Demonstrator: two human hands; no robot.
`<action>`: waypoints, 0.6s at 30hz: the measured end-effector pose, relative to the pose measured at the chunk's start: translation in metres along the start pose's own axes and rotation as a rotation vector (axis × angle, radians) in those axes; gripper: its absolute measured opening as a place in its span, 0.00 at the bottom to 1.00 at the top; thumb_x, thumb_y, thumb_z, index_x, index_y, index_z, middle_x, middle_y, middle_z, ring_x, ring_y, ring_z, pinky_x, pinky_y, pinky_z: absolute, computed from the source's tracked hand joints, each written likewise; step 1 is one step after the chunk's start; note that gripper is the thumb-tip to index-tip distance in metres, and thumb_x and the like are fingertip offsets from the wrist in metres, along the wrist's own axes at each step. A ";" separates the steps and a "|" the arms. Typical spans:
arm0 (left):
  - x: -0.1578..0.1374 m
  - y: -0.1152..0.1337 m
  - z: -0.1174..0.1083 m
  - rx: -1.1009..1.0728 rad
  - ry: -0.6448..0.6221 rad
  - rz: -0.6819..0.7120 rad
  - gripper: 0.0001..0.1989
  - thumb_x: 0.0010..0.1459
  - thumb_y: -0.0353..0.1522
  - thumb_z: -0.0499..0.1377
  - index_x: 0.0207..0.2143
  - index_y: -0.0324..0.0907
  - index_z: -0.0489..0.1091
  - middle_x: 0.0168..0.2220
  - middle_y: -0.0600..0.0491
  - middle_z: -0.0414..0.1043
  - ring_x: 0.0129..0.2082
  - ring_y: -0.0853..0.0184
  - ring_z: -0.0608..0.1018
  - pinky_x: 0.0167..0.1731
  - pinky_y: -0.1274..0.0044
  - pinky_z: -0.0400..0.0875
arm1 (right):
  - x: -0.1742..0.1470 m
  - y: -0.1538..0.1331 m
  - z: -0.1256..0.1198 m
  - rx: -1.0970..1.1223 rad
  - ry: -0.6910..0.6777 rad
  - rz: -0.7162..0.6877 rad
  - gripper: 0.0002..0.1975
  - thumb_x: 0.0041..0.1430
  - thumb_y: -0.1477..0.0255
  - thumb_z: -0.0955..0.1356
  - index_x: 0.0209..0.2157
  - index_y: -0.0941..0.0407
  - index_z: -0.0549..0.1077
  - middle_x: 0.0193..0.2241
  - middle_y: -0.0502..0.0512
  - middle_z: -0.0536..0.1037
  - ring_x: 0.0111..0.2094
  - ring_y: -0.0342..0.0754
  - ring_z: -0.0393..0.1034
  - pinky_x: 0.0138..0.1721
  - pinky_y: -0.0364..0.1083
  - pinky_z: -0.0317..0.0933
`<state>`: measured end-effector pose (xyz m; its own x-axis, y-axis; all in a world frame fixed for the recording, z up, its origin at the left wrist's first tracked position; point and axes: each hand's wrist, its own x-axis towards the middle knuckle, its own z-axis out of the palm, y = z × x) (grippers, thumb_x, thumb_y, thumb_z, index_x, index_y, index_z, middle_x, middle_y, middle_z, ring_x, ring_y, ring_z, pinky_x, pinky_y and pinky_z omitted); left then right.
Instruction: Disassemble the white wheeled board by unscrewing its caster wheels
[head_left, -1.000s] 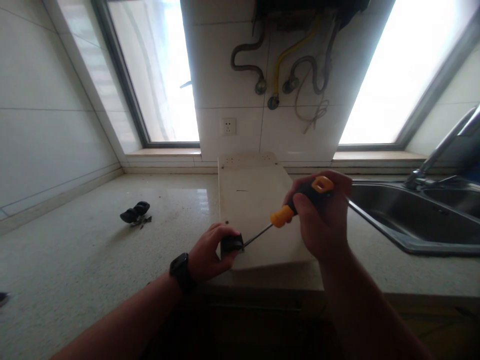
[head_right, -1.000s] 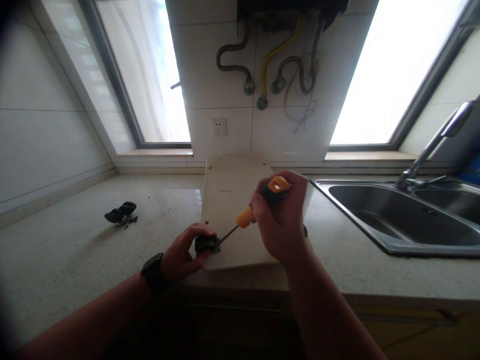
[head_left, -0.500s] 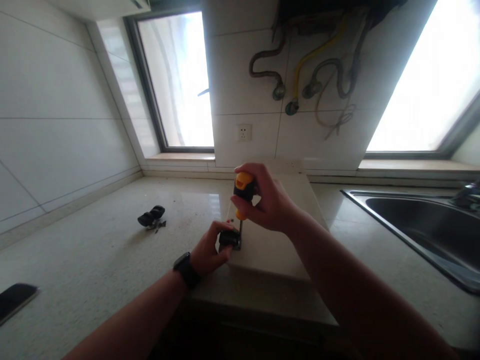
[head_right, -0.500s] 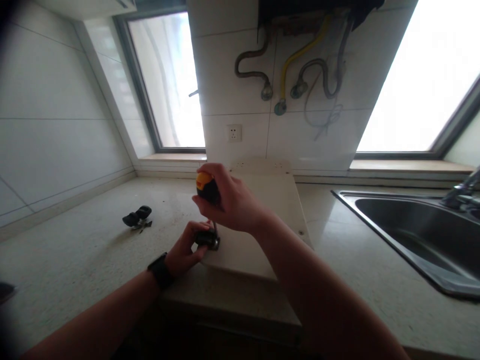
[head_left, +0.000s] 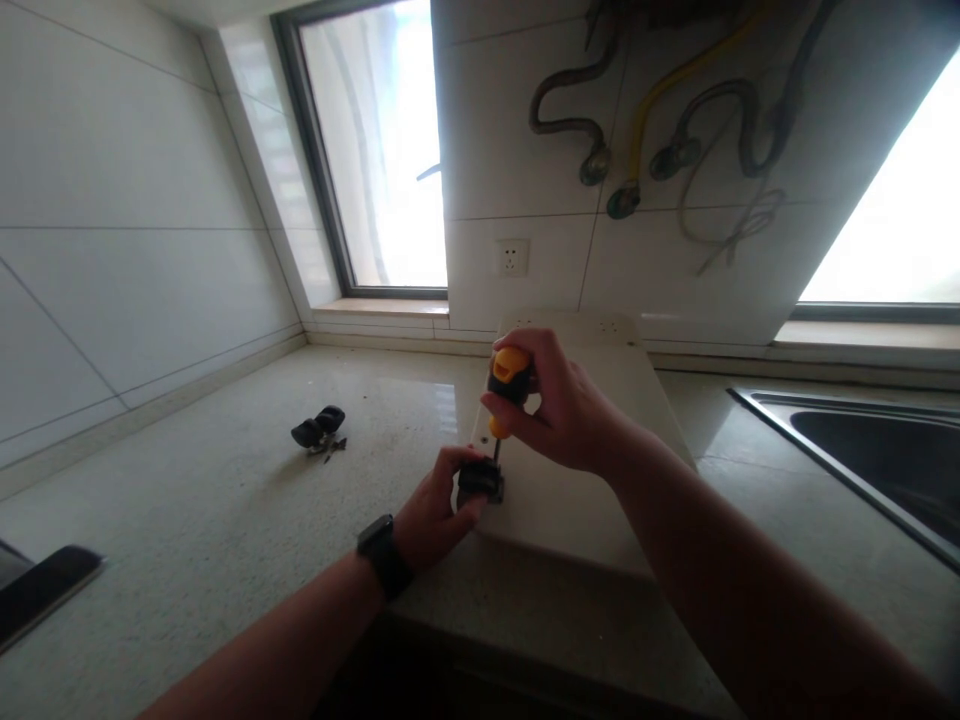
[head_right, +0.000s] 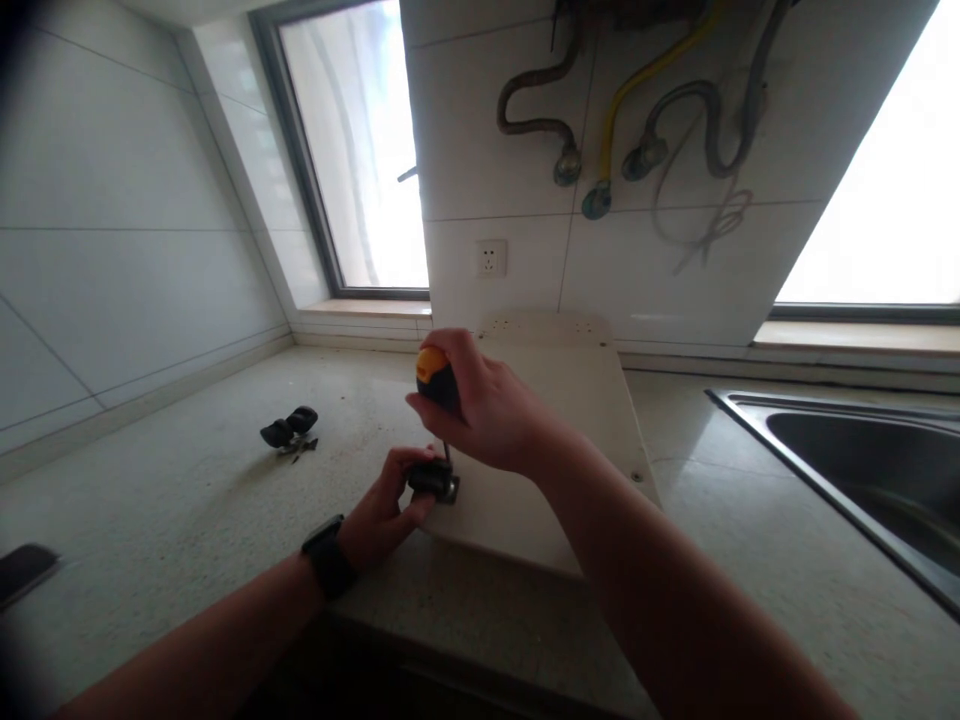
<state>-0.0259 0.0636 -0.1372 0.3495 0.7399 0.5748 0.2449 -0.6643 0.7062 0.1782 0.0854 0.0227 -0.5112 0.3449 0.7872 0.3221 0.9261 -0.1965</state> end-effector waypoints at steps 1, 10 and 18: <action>0.000 0.000 0.000 0.006 0.000 -0.005 0.23 0.61 0.26 0.58 0.56 0.47 0.56 0.51 0.46 0.70 0.51 0.59 0.75 0.51 0.60 0.71 | 0.000 0.001 -0.001 -0.005 -0.001 0.004 0.20 0.64 0.66 0.68 0.51 0.53 0.57 0.36 0.53 0.70 0.29 0.43 0.65 0.31 0.45 0.61; 0.000 0.005 0.000 0.003 -0.023 -0.010 0.24 0.62 0.25 0.57 0.57 0.47 0.54 0.53 0.45 0.71 0.51 0.59 0.76 0.51 0.59 0.71 | 0.001 0.000 -0.011 0.007 0.010 -0.020 0.18 0.64 0.69 0.68 0.50 0.53 0.56 0.35 0.51 0.68 0.29 0.42 0.64 0.30 0.44 0.60; -0.002 0.003 0.000 0.048 -0.025 -0.008 0.26 0.61 0.25 0.58 0.59 0.47 0.54 0.52 0.45 0.70 0.51 0.59 0.75 0.52 0.59 0.71 | -0.003 0.000 -0.011 -0.008 -0.091 0.008 0.19 0.64 0.66 0.68 0.50 0.54 0.56 0.35 0.51 0.69 0.28 0.42 0.62 0.30 0.45 0.58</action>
<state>-0.0258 0.0605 -0.1365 0.3693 0.7431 0.5581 0.2906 -0.6628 0.6901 0.1885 0.0830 0.0271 -0.5789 0.3652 0.7291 0.3326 0.9221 -0.1978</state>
